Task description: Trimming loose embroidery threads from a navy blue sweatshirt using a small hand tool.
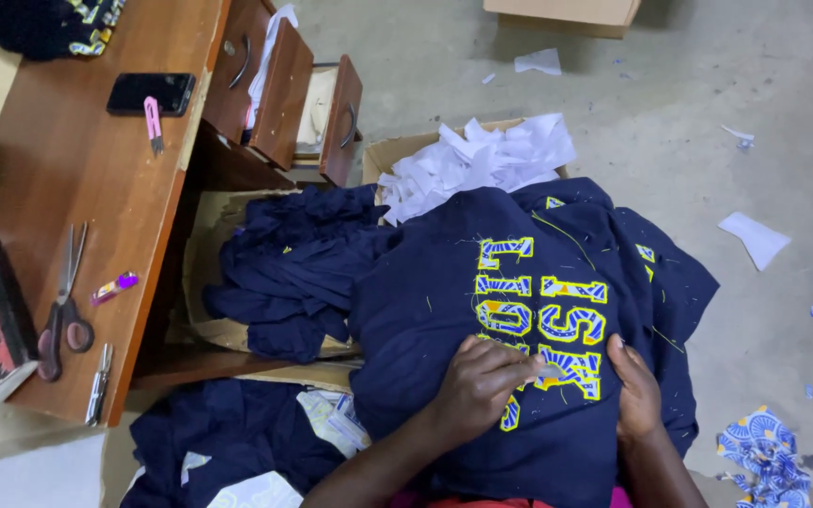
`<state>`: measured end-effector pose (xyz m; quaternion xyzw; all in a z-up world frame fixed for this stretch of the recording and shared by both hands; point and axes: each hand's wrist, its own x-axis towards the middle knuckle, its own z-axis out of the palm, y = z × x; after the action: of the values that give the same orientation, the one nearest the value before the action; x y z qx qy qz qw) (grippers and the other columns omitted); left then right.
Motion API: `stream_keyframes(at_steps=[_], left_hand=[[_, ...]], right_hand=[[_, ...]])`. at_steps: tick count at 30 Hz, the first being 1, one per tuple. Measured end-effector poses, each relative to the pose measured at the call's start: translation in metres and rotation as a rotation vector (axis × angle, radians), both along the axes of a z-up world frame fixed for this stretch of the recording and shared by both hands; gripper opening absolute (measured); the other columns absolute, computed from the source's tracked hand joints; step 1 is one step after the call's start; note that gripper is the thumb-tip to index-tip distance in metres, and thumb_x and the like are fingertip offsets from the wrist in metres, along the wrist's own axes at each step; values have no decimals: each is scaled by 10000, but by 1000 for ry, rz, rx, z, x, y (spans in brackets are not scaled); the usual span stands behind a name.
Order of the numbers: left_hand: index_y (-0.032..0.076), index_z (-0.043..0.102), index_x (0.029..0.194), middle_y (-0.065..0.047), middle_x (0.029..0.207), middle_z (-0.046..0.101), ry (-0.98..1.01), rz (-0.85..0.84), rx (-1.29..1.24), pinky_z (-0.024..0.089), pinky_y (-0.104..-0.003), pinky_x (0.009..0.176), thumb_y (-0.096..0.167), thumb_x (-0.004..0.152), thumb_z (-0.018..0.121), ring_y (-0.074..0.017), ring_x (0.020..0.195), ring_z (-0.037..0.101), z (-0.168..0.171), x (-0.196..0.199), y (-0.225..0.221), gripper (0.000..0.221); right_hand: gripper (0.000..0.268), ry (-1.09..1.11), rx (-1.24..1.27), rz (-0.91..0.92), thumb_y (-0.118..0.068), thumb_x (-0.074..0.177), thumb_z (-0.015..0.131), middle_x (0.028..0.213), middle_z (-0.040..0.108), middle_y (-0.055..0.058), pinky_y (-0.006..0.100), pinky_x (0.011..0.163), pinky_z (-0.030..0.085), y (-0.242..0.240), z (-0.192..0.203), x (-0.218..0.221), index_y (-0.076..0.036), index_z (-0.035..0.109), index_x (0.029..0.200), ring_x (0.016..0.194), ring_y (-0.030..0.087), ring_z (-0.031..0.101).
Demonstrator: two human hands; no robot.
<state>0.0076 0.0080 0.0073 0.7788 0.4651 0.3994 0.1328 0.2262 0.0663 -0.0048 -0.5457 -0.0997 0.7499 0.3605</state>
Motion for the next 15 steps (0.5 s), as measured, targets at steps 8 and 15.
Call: stream_keyframes(at_steps=[8, 15], left_hand=[[177, 721, 1319, -23, 1145, 758, -83, -18, -4, 447, -397, 873, 62, 998, 814, -239, 1004, 707, -16, -6, 1, 354], [141, 703, 1309, -64, 1122, 728, -64, -7, -24, 469, -426, 862, 62, 956, 856, -263, 1002, 704, -10, -3, 0, 394]], right_hand=[[628, 37, 33, -3, -396, 1033, 464, 1405, 628, 263, 570, 1075, 491, 2, -19, 2, 56, 540, 1461, 1217, 461, 617], [529, 112, 129, -133, -316, 1019, 496, 1453, 594, 261, 593, 1099, 468, -15, -86, 18, -25, 526, 1459, 1271, 446, 583]])
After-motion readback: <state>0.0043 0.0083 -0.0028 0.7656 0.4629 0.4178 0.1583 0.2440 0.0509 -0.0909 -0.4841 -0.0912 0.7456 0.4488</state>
